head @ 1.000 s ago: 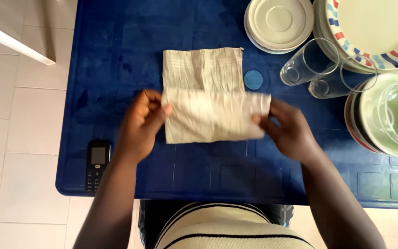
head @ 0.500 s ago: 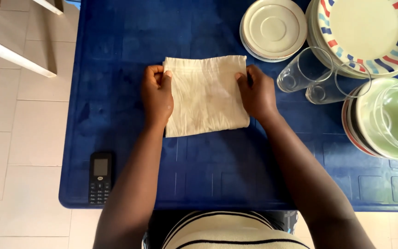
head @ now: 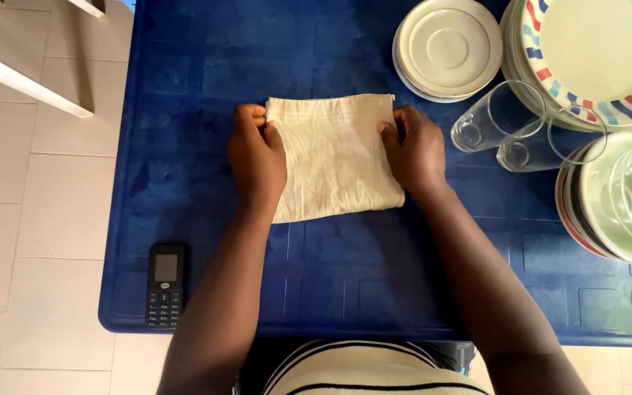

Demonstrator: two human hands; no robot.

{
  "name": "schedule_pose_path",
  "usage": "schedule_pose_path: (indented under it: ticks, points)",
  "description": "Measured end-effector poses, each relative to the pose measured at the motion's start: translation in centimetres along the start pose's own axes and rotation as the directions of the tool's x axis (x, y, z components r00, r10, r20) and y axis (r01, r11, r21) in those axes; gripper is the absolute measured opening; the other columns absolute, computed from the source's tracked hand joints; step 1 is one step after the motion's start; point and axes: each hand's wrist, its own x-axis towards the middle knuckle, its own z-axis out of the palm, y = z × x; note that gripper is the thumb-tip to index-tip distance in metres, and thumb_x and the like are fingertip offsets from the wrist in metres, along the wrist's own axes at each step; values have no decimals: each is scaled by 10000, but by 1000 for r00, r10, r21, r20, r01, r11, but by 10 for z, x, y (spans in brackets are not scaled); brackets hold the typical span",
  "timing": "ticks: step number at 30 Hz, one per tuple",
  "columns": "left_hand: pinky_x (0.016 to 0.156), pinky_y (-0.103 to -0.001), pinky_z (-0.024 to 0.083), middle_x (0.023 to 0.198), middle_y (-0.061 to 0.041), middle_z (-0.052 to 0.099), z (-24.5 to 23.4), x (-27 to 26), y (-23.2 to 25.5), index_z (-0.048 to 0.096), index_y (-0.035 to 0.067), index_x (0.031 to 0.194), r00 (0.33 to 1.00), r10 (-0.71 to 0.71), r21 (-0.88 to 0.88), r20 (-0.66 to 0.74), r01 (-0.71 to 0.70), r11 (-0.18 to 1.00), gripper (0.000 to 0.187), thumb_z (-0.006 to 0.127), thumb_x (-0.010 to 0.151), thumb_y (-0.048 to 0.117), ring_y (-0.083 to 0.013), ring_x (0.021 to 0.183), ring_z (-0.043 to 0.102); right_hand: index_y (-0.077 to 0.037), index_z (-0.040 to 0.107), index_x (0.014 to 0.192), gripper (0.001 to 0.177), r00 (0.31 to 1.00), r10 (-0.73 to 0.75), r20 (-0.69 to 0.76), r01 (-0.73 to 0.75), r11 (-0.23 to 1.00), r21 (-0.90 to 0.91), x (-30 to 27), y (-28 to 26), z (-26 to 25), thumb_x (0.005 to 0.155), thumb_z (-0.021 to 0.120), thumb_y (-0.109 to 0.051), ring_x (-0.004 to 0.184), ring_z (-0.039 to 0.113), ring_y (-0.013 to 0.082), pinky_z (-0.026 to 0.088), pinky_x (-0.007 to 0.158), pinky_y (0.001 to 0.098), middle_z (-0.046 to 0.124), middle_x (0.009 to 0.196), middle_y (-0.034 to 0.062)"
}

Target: Wiping a clear glass with a cloth after folding it.

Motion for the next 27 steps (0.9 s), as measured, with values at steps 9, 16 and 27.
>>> schedule_pose_path:
  ticks: [9,16,27]
  points:
    - [716,-367,604,999,-54,628,-11,-9,23,524,129,1150,982,175,165,-69,-162,973,314,727,910,128,-230,779,711,-61,613,1201,354,986,-136,-94,134,990,-34,-14,-24,-12,882,731,-160,868,682,463,557,708,567,640,976,178]
    - [1042,-495,482,1245,-219,591,-18,-32,62,564,-20,1253,878,477,-28,39,-476,879,261,545,1037,125,-410,1196,593,104,566,1383,599,869,-493,-45,478,858,-187,-29,-63,-16,864,791,-93,1314,481,547,412,1098,569,492,1411,366]
    - [1054,-582,429,1338,-308,567,-8,-42,45,597,-60,1259,863,361,206,354,-448,870,393,591,1023,254,-479,1306,532,6,484,1513,601,894,-412,176,447,834,-323,-39,-41,43,977,553,-257,1496,355,397,350,1163,497,436,1574,243]
